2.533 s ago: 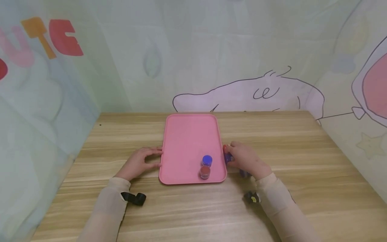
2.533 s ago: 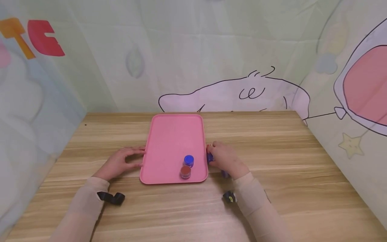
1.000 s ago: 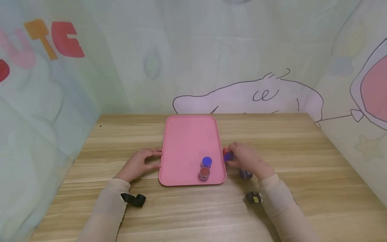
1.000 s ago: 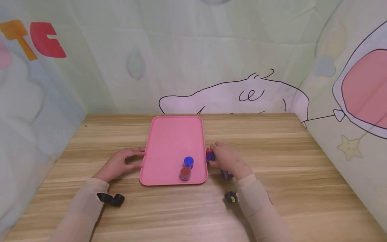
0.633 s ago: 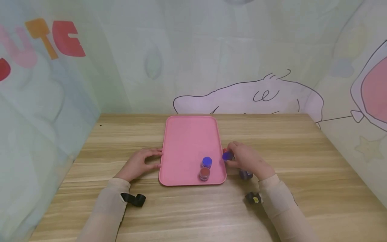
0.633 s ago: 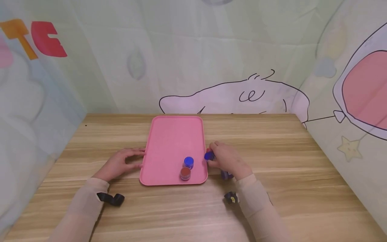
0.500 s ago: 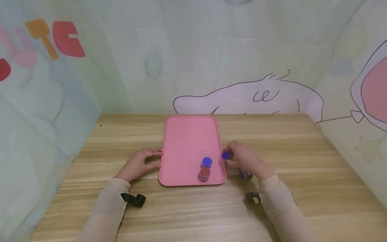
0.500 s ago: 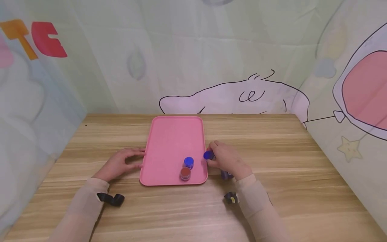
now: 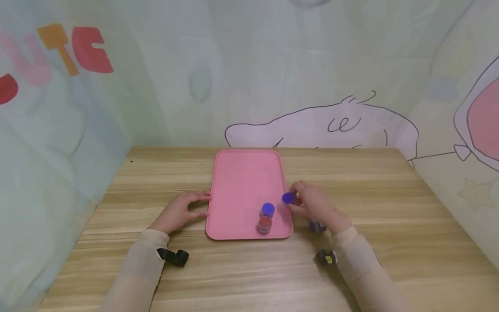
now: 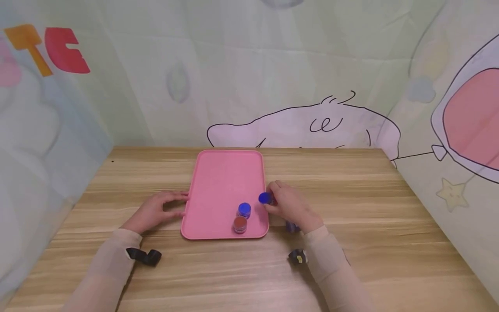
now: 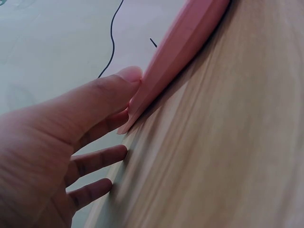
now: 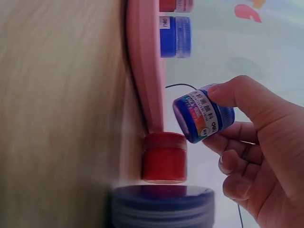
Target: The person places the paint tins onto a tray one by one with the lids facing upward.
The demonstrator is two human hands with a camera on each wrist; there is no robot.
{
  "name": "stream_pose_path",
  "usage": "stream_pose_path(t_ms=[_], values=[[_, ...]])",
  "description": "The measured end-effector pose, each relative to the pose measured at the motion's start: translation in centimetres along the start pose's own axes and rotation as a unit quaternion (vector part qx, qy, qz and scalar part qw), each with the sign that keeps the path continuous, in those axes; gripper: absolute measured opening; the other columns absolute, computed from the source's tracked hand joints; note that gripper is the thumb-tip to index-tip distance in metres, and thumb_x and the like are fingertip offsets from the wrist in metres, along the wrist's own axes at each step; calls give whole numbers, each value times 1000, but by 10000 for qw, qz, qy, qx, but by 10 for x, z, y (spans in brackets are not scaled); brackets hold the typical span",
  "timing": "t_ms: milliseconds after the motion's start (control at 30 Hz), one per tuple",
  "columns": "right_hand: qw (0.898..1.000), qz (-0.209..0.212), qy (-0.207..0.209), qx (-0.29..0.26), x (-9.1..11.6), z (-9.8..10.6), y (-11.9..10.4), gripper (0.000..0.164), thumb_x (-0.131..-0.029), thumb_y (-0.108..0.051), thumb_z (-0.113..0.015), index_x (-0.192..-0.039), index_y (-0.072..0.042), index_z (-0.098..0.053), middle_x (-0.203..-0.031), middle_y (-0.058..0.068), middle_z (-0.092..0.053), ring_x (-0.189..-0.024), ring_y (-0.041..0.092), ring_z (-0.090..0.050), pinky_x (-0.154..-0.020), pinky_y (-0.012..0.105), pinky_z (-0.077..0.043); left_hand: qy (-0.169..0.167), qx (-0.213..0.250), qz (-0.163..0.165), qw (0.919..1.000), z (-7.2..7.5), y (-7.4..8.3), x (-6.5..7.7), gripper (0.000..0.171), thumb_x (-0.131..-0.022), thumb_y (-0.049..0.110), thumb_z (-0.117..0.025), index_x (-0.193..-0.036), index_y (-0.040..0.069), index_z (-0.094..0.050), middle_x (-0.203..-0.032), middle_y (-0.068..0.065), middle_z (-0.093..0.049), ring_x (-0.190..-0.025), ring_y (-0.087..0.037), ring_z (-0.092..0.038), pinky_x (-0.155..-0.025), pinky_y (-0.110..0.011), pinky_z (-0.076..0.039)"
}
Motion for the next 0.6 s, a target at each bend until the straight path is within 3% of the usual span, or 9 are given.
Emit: stream_pose_path(t_ms=[333,600], values=[[9983,54,272,-509,-5,-7,-1,32,-82,-28,-76,-105,-9,-62,-90,1,-62,-74,12,-56,-63,21,-49,-62,63,24,10000,-1,-1,-1,48,-83,37,-73,-126,15,-65,-137,-5,-59,-129,-33,-51,-109,-54,-39],[9966,-32,255,-779,-8,-9,-3,31,-83,-27,-75,-104,-9,-62,-93,3,-64,-73,13,-55,-62,21,-48,-72,99,25,9999,-1,0,-1,48,-83,37,-73,-125,14,-65,-136,-5,-60,-128,-32,-52,-109,-53,-40]])
Point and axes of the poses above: each hand's wrist, its own x-axis away from the middle knuckle, its own z-axis out of the back of the hand, y = z × x, the point moved 5 cm from there along -x, towards the middle knuckle
